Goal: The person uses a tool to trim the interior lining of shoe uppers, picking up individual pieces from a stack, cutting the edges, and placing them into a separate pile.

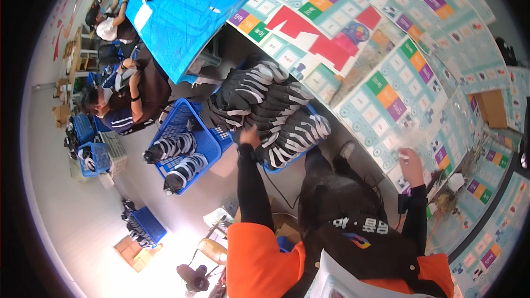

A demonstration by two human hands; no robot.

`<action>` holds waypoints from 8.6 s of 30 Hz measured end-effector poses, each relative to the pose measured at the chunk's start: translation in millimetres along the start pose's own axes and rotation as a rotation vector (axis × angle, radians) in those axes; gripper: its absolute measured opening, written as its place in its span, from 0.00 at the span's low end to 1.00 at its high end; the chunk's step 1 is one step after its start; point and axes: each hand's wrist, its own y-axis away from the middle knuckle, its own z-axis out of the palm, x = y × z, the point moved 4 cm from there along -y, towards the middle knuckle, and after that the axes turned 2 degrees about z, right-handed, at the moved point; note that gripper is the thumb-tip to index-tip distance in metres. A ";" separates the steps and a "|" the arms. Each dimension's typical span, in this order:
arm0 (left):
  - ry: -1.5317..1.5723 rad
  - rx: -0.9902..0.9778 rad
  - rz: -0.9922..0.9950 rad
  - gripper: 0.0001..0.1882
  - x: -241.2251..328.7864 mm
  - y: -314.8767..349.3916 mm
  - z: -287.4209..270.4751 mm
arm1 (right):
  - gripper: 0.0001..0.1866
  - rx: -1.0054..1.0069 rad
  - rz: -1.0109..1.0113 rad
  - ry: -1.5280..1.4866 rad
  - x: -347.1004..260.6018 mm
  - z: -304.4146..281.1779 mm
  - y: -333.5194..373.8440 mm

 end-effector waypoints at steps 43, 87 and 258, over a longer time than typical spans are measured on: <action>0.524 0.564 -0.518 0.40 -62.7 16.9 -135.3 | 0.38 -0.794 -0.509 -0.383 -326.3 396.6 -137.3; 1.653 0.300 -0.243 0.07 276.2 -78.8 -218.7 | 0.31 0.366 -0.415 0.243 -253.2 102.6 -212.1; -0.235 -0.050 0.963 0.12 843.3 -0.3 -192.8 | 0.12 0.495 0.252 -0.474 156.8 -43.1 94.8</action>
